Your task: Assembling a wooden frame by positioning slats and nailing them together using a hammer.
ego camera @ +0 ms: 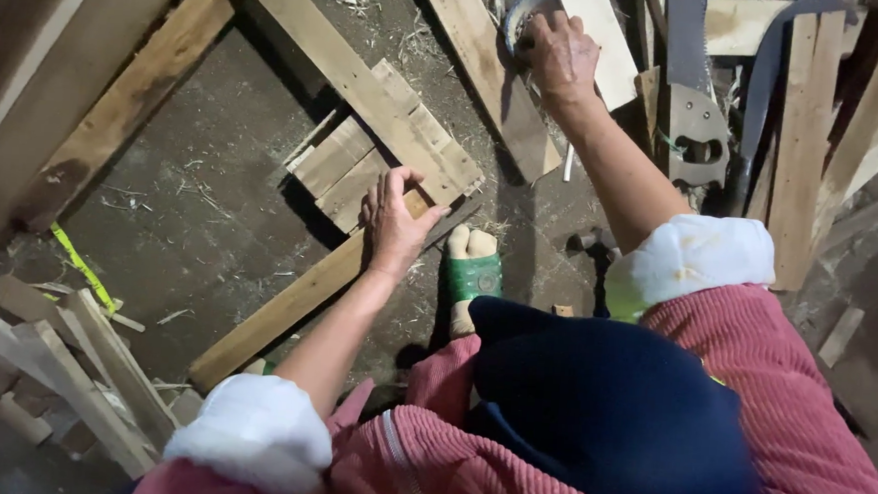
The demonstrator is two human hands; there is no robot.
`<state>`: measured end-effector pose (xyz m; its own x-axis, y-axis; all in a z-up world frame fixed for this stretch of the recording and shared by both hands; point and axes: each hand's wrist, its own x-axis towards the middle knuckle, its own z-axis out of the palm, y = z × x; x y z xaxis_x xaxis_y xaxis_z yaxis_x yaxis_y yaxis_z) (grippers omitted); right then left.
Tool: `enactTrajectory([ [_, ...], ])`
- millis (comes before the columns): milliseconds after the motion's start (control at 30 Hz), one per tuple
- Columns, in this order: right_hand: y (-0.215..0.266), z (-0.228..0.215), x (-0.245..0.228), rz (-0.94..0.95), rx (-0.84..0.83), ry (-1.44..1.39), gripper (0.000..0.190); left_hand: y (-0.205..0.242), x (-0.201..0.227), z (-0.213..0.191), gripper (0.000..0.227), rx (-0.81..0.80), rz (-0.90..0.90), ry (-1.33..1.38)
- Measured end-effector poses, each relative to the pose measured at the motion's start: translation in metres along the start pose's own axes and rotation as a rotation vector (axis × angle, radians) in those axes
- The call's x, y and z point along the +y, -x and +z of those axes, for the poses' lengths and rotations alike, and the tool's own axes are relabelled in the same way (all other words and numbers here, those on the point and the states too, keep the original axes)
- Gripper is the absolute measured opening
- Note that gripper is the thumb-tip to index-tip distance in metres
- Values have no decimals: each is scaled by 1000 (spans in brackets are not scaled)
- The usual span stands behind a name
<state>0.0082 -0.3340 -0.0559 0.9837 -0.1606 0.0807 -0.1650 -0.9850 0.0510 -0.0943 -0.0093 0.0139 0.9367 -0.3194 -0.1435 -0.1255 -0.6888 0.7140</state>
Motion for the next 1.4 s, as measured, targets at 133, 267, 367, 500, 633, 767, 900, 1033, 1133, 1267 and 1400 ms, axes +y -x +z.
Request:
enactTrajectory([
  [133, -4, 2, 3, -46, 65, -74, 9, 0, 4, -5, 59, -17, 12, -9],
  [267, -7, 12, 2, -3, 37, -52, 6, -1, 2, -2, 57, 0, 31, 1],
  [367, -5, 15, 6, 76, 50, -164, 6, -2, 0, 2, 58, 5, 27, 4],
  [500, 1, 4, 7, 73, 145, -271, 8, -1, 3, -1, 58, -14, -2, 6],
  [633, -4, 10, 4, 174, 227, -349, 11, -1, -1, 2, 58, 3, 8, 1],
  [767, -6, -5, -3, 275, 202, -754, 29, -1, 3, 0, 59, -47, -11, -26],
  [900, -13, 24, 3, 134, 294, -352, 20, -1, 5, -4, 59, -49, -6, -22],
  [1033, -6, -1, -5, 163, 206, -421, 13, -1, 6, -6, 58, -57, -21, -15],
  [1133, -4, -18, -13, 43, 209, -286, 40, -1, 2, -1, 59, -40, -13, -10],
  [1267, -4, -28, -15, 334, 92, -772, 18, 0, 2, 0, 57, -16, 18, 7],
  [1400, -7, -9, -7, 87, 244, -322, 28, -1, 0, 1, 59, -24, 13, -26],
])
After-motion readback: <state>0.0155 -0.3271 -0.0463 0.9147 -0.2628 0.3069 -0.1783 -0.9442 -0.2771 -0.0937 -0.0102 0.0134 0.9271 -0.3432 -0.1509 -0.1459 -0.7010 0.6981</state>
